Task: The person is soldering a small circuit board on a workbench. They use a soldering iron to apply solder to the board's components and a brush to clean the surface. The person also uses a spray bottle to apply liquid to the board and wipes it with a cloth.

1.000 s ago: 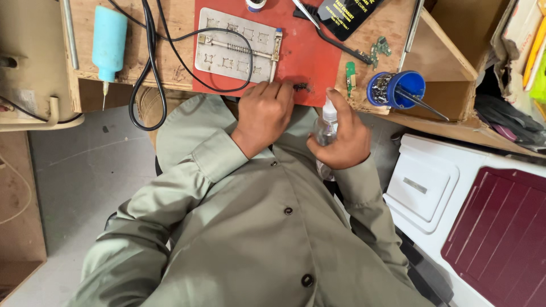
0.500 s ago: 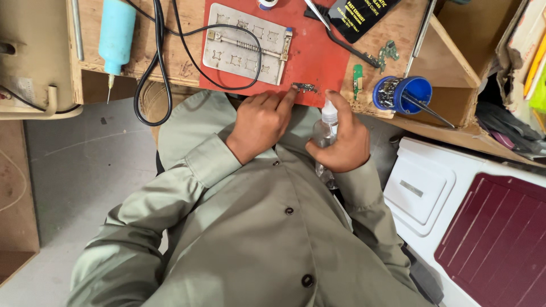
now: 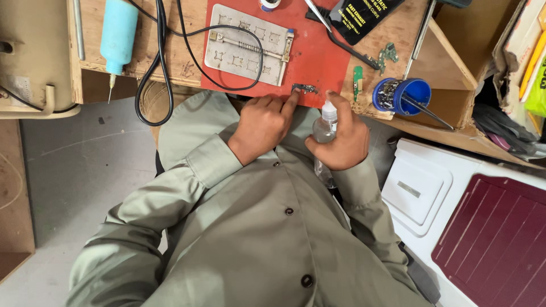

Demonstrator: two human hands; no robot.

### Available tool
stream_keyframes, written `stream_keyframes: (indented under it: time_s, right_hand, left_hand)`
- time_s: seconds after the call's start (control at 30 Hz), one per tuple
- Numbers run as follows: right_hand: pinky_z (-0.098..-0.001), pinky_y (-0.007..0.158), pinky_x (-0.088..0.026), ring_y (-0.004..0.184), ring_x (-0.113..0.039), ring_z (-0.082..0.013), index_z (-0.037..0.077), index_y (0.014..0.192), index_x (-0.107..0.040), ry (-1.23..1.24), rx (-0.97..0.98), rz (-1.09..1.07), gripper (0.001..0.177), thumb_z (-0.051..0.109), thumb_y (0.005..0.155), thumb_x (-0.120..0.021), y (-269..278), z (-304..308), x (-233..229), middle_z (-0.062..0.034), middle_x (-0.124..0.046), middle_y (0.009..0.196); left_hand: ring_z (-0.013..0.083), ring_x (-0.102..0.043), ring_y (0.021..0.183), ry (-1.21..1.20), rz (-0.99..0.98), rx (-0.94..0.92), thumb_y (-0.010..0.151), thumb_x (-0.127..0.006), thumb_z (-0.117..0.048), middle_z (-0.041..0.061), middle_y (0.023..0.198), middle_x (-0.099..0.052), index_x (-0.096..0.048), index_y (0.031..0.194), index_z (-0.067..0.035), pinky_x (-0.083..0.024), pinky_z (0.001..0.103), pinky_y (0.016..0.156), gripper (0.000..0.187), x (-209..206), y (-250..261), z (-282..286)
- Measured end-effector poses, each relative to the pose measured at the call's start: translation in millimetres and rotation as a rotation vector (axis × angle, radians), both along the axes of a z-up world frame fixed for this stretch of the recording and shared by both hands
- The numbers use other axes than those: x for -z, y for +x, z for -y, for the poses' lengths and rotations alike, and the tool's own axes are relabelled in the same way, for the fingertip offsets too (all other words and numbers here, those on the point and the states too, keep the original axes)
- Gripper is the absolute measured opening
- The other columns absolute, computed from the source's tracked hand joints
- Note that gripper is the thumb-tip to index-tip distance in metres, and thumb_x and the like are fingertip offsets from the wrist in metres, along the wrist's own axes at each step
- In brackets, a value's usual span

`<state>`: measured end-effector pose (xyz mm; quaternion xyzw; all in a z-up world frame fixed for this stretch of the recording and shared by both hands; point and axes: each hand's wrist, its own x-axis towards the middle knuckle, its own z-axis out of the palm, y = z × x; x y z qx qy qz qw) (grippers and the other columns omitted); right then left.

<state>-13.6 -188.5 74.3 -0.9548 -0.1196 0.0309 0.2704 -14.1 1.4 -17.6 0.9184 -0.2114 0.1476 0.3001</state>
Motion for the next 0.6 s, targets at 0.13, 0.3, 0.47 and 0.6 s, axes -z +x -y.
stream_keyframes:
  time_s: [0.13, 0.3, 0.47, 0.6]
  right_hand:
    - [-0.0460, 0.080, -0.058, 0.094, -0.071, -0.0415, 0.007, 0.144, -0.050, 0.007, -0.005, -0.054, 0.086, 0.016, 0.066, -0.086, 0.3, 3.1, -1.8, -0.0214, -0.071, 0.108]
    - [-0.0426, 0.086, -0.059, 0.103, -0.073, -0.0402, 0.007, 0.143, -0.051, -0.004, -0.091, -0.006, 0.088, 0.015, 0.064, -0.089, -0.6, 2.7, -4.6, -0.0227, -0.071, 0.122]
    - [-0.0394, 0.098, -0.059, 0.106, -0.074, -0.0308, 0.005, 0.151, -0.038, 0.119, -0.165, 0.270, 0.093, 0.012, 0.077, -0.094, 19.0, 17.8, -43.5, -0.0174, -0.066, 0.127]
    - [-0.0350, 0.108, -0.048, 0.133, -0.047, -0.0264, 0.013, 0.160, -0.023, 0.135, -0.151, 0.545, 0.103, 0.016, 0.087, -0.095, 63.1, 24.8, -65.9, -0.0128, -0.035, 0.148]
  left_hand:
    - [0.0207, -0.065, 0.074, 0.030, -0.009, 0.009, 0.086, -0.068, -0.015, 0.005, 0.078, -0.065, -0.067, 0.131, 0.000, -0.051, 0.035, 0.063, 0.048, 1.2, -0.4, 0.0]
    - [0.0207, -0.065, 0.074, 0.044, -0.017, 0.008, 0.085, -0.067, -0.015, 0.005, 0.078, -0.065, -0.067, 0.132, 0.000, -0.052, 0.035, 0.064, 0.050, 1.5, -0.7, 0.5]
    - [0.0212, -0.065, 0.075, 0.025, -0.005, 0.021, 0.084, -0.066, -0.013, 0.006, 0.080, -0.065, -0.066, 0.133, 0.001, -0.052, 0.035, 0.066, 0.051, 1.6, -0.1, -2.1]
    - [0.0227, -0.066, 0.078, -0.011, -0.011, 0.033, 0.082, -0.064, -0.012, 0.008, 0.083, -0.067, -0.065, 0.132, 0.002, -0.052, 0.036, 0.068, 0.052, 1.9, -1.0, -2.7]
